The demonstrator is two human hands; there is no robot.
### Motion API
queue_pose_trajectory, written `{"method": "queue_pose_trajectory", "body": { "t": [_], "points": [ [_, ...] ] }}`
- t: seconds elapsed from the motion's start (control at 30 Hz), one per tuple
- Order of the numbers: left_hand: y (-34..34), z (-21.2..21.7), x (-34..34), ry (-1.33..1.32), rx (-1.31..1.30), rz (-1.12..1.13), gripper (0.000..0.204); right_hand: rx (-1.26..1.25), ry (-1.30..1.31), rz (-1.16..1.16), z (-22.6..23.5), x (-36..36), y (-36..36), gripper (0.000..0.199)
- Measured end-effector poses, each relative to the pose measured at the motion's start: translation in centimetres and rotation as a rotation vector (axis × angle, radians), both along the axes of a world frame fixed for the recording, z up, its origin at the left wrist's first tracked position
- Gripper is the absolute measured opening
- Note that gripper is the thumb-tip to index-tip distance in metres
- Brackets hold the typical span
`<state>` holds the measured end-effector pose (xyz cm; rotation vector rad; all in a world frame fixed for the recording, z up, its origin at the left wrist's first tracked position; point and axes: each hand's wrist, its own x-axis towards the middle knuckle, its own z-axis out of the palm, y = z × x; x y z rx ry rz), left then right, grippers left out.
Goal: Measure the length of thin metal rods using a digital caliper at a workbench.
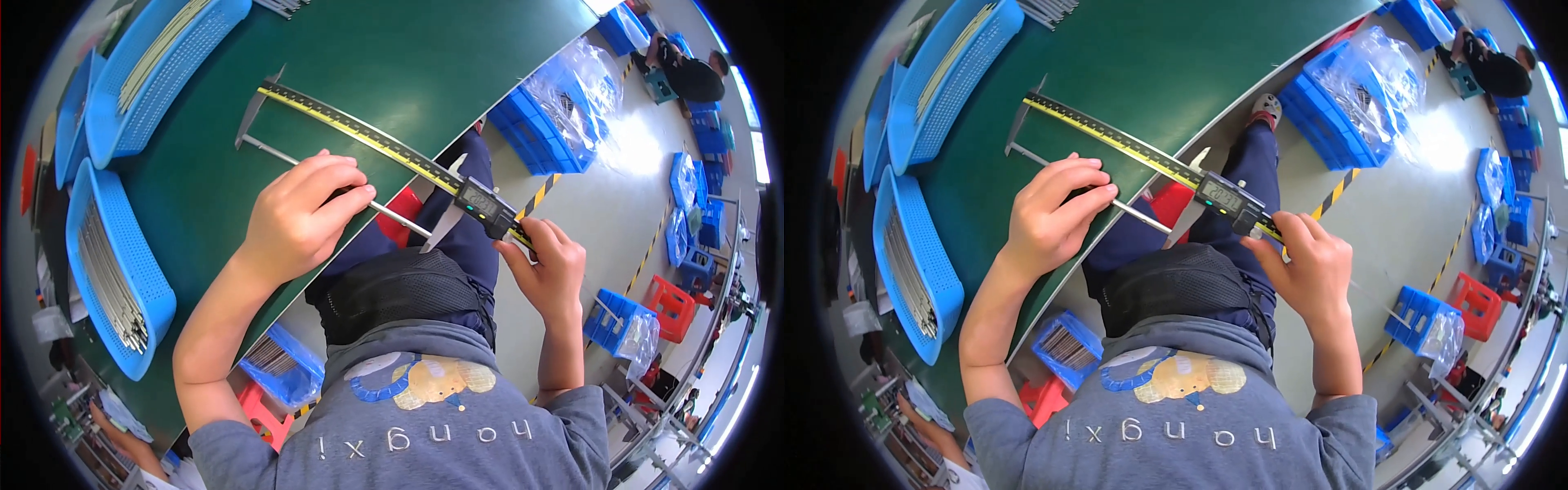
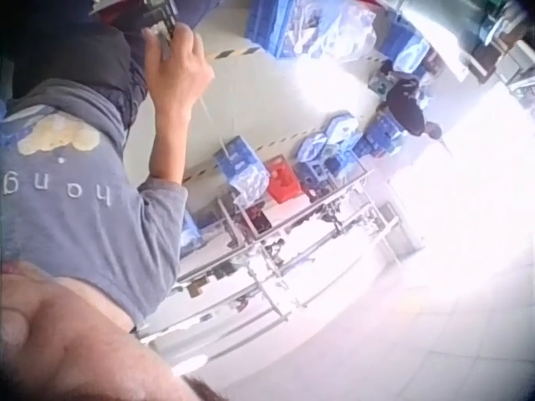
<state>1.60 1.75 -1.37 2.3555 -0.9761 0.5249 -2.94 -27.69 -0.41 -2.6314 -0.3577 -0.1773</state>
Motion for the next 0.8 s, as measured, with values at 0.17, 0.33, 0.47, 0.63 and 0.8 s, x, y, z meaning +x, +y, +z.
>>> {"method": "queue_pose_trajectory", "body": {
  "t": [0.17,0.33,0.47,0.63,0.8],
  "points": [
    [-0.18,0.49,-0.41,0.001,0.026,0.004,0.021,-0.025,-0.024,0.012,-0.16,-0.28,0.04,0.032],
    [0.13,0.39,-0.63,0.032,0.037,0.028,0.025,-0.02,-0.03,0.007,-0.41,-0.58,0.05,0.034],
    [0.46,0.34,-0.47,0.053,0.014,0.032,0.025,0.001,-0.022,0.009,-0.15,-0.33,0.47,0.033],
    [0.57,0.62,0.01,0.06,0.0,0.02,0.023,-0.013,-0.012,0.008,0.23,0.06,0.63,0.034],
    [0.24,0.69,0.04,0.056,0.041,-0.004,0.017,-0.034,-0.039,0.039,-0.01,-0.04,0.25,0.029]
  ]
}}
